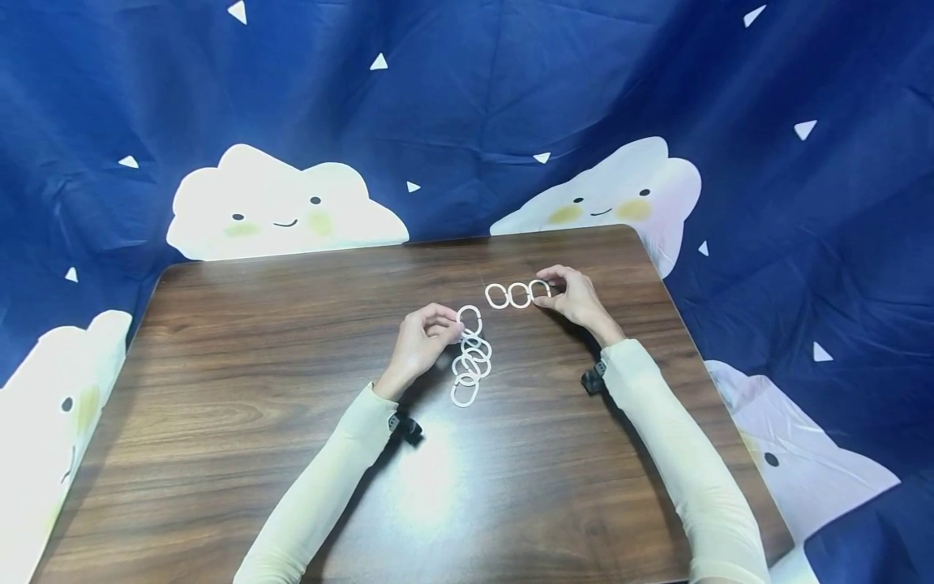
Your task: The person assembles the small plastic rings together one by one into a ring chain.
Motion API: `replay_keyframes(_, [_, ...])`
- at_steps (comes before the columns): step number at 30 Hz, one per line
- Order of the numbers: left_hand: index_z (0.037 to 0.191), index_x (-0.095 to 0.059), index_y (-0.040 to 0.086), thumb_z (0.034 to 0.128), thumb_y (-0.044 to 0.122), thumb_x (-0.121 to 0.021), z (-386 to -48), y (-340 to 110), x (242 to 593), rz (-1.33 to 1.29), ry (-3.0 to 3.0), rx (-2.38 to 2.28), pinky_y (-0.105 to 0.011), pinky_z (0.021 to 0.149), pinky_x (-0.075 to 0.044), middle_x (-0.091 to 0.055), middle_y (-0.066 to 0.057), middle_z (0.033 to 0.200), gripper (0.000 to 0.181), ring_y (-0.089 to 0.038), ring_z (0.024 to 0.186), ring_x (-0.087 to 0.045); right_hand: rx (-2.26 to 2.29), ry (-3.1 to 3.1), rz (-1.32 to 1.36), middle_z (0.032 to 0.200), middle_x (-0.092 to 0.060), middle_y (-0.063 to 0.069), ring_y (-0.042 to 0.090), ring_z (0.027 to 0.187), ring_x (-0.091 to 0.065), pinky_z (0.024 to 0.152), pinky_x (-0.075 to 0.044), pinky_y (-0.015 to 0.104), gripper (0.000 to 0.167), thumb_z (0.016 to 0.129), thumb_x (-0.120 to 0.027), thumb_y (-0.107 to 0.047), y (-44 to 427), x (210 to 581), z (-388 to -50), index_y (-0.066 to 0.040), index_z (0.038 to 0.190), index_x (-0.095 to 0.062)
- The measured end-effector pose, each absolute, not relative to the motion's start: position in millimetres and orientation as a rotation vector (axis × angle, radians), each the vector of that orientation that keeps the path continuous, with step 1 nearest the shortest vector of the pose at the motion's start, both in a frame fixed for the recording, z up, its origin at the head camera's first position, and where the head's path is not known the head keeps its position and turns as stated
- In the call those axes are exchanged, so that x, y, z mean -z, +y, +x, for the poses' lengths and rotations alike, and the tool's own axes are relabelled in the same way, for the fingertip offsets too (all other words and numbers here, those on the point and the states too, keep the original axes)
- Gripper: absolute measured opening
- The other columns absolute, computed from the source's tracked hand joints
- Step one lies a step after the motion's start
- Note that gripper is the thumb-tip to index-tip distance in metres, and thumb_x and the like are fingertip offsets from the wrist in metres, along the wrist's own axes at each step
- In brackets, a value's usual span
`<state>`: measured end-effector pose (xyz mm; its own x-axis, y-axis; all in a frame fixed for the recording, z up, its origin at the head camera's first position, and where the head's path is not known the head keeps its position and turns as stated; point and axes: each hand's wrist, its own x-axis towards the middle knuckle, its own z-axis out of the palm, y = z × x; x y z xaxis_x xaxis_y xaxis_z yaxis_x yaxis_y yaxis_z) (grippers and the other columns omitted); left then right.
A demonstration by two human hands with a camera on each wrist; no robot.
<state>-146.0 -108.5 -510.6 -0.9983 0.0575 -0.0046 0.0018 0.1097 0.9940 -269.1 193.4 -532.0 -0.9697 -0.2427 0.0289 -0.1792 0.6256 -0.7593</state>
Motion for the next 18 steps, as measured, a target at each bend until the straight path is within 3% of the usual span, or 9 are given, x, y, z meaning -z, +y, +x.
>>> replay_keyframes(5, [0.112,-0.068,-0.009,0.0932,0.002,-0.075,-145.7,-107.6,510.8,0.062,2.307,-2.061,-0.035,0.081,-0.068,-0.074,-0.031,0.102,0.022,-0.035,0.086,-0.078,1.255,2.780,-0.340,0.131,-0.069,0.021,0.037,0.124,-0.064,0.112,-0.051,0.050,0.052,0.083,-0.088,-0.012,191.8,534.2,-270.5,-0.003,0.130,-0.067])
replay_keyframes(9, [0.112,-0.068,-0.009,0.0933,0.001,-0.075,-146.5,-107.1,511.5,0.066,2.306,-2.062,-0.047,0.085,-0.067,-0.074,-0.032,0.103,0.022,-0.043,0.090,-0.077,1.256,2.775,-0.328,0.132,-0.067,0.021,0.038,0.124,-0.063,0.113,-0.050,0.050,0.053,0.083,-0.088,-0.013,191.0,534.9,-272.0,-0.002,0.131,-0.066])
replay_keyframes(12, [0.111,-0.069,-0.008,0.0931,0.001,-0.075,-147.1,-107.1,512.6,0.063,2.312,-2.056,-0.047,0.085,-0.067,-0.074,-0.031,0.102,0.021,-0.034,0.085,-0.078,1.252,2.770,-0.324,0.131,-0.066,0.022,0.039,0.124,-0.063,0.112,-0.050,0.051,0.053,0.084,-0.088,-0.013,190.8,535.1,-273.0,-0.001,0.130,-0.066])
replay_keyframes(18, [0.111,-0.069,-0.009,0.0924,0.001,-0.076,-146.5,-106.7,513.8,0.066,2.323,-2.041,-0.029,0.078,-0.068,-0.075,-0.028,0.100,0.022,-0.014,0.077,-0.076,1.199,2.790,-0.340,0.129,-0.064,0.023,0.039,0.122,-0.063,0.111,-0.051,0.050,0.053,0.085,-0.087,-0.015,189.8,535.3,-273.7,0.000,0.130,-0.066])
